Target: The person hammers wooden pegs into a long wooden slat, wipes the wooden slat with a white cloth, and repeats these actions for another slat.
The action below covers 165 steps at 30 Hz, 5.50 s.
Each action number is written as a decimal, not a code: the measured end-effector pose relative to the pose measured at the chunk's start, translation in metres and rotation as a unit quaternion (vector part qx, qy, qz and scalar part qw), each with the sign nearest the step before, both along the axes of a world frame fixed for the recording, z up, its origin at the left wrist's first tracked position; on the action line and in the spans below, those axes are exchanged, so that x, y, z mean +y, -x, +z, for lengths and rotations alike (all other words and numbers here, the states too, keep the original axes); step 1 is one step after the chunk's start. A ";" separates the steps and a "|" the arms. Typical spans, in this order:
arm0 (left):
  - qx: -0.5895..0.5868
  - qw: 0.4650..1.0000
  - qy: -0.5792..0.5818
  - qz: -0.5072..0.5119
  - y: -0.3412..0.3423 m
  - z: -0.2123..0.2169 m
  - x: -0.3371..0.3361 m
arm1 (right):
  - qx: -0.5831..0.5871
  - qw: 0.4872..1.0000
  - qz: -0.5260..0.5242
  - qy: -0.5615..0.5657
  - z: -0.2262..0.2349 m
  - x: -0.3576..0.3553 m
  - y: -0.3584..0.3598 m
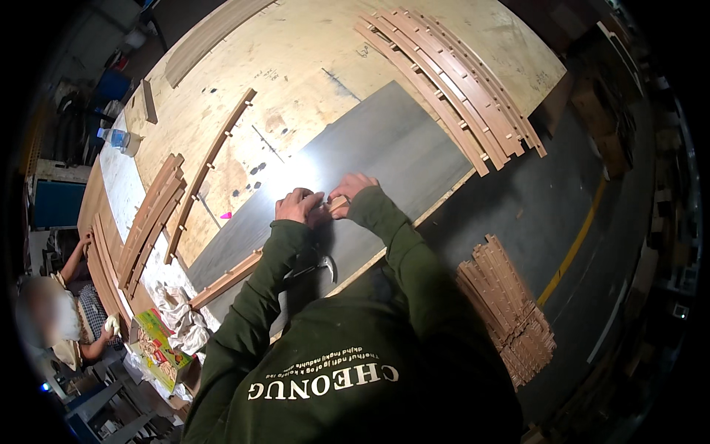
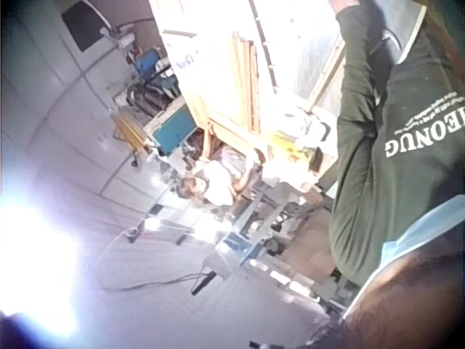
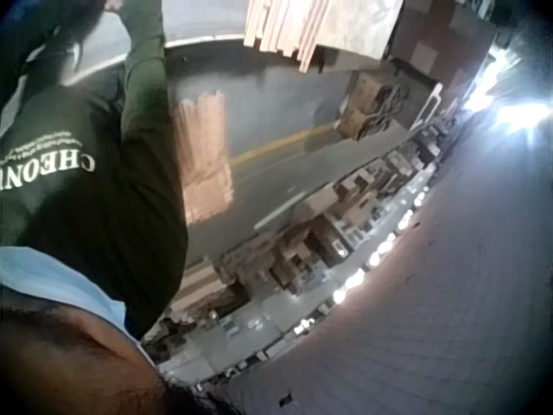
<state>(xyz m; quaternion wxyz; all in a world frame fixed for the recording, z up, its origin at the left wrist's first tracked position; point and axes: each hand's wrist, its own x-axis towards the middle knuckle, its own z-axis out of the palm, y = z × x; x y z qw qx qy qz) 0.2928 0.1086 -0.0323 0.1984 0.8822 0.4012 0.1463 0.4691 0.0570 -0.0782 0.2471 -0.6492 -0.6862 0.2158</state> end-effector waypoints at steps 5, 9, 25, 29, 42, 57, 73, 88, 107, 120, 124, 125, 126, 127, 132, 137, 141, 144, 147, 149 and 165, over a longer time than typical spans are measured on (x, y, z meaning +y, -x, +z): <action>-0.003 1.000 -0.011 -0.022 0.007 -0.001 -0.002 | 0.086 0.995 -0.002 0.051 0.016 -0.003 0.007; 0.030 0.996 0.005 -0.089 0.007 0.033 -0.002 | 0.234 0.969 -0.012 0.076 0.043 -0.013 0.014; -0.444 0.705 0.525 0.174 0.041 0.088 -0.002 | 0.262 0.962 -0.005 0.077 0.096 -0.022 0.016; -0.412 0.737 0.497 0.200 0.043 0.099 -0.017 | 0.241 0.970 0.020 0.019 0.106 -0.021 0.020; -0.265 0.953 0.096 0.110 0.059 0.114 -0.050 | 0.246 0.968 0.045 -0.031 0.129 -0.024 0.028; -0.250 0.964 0.047 0.079 0.057 0.109 -0.052 | 0.227 0.974 0.020 0.005 0.132 -0.028 0.029; -0.218 0.974 0.003 0.063 0.042 0.110 -0.047 | 0.215 0.975 0.044 -0.024 0.139 -0.030 0.030; -0.146 0.981 -0.121 -0.036 0.038 0.122 -0.044 | 0.173 0.981 0.054 -0.071 0.144 -0.031 0.033; -0.201 0.976 0.079 0.003 0.058 0.125 -0.019 | 0.237 0.967 -0.035 0.089 0.165 -0.028 0.039; -0.187 0.982 -0.018 0.017 0.065 0.132 -0.016 | 0.300 0.952 -0.041 0.037 0.145 -0.026 0.043; -0.216 0.968 0.007 0.132 0.105 0.139 -0.008 | 0.363 0.922 -0.100 0.083 0.133 -0.030 0.038; -0.227 0.959 0.039 0.162 0.114 0.136 -0.008 | 0.388 0.909 -0.118 0.097 0.133 -0.030 0.039; -0.254 0.947 0.098 0.170 0.123 0.126 -0.010 | 0.413 0.893 -0.129 0.122 0.138 -0.029 0.041; -0.251 0.948 0.115 0.161 0.125 0.120 -0.014 | 0.434 0.883 -0.131 0.120 0.138 -0.029 0.043; -0.257 0.942 0.163 0.141 0.111 0.084 -0.036 | 0.519 0.837 -0.138 0.107 0.125 -0.026 0.047; -0.342 0.882 0.247 0.210 0.106 0.074 -0.039 | 0.540 0.825 -0.131 0.103 0.106 -0.033 0.046; -0.367 0.860 0.273 0.227 0.107 0.075 -0.038 | 0.566 0.812 -0.131 0.055 0.099 -0.035 0.055; -0.367 0.852 0.284 0.242 0.107 0.077 -0.039 | 0.559 0.817 -0.133 0.038 0.100 -0.035 0.059; -0.371 0.856 0.267 0.242 0.107 0.075 -0.041 | 0.559 0.818 -0.131 0.042 0.103 -0.035 0.059; -0.372 0.862 0.252 0.236 0.107 0.074 -0.042 | 0.545 0.828 -0.126 0.039 0.100 -0.035 0.058; -0.339 0.915 0.121 0.184 0.103 0.082 -0.048 | 0.721 0.684 -0.110 0.023 0.102 -0.035 0.079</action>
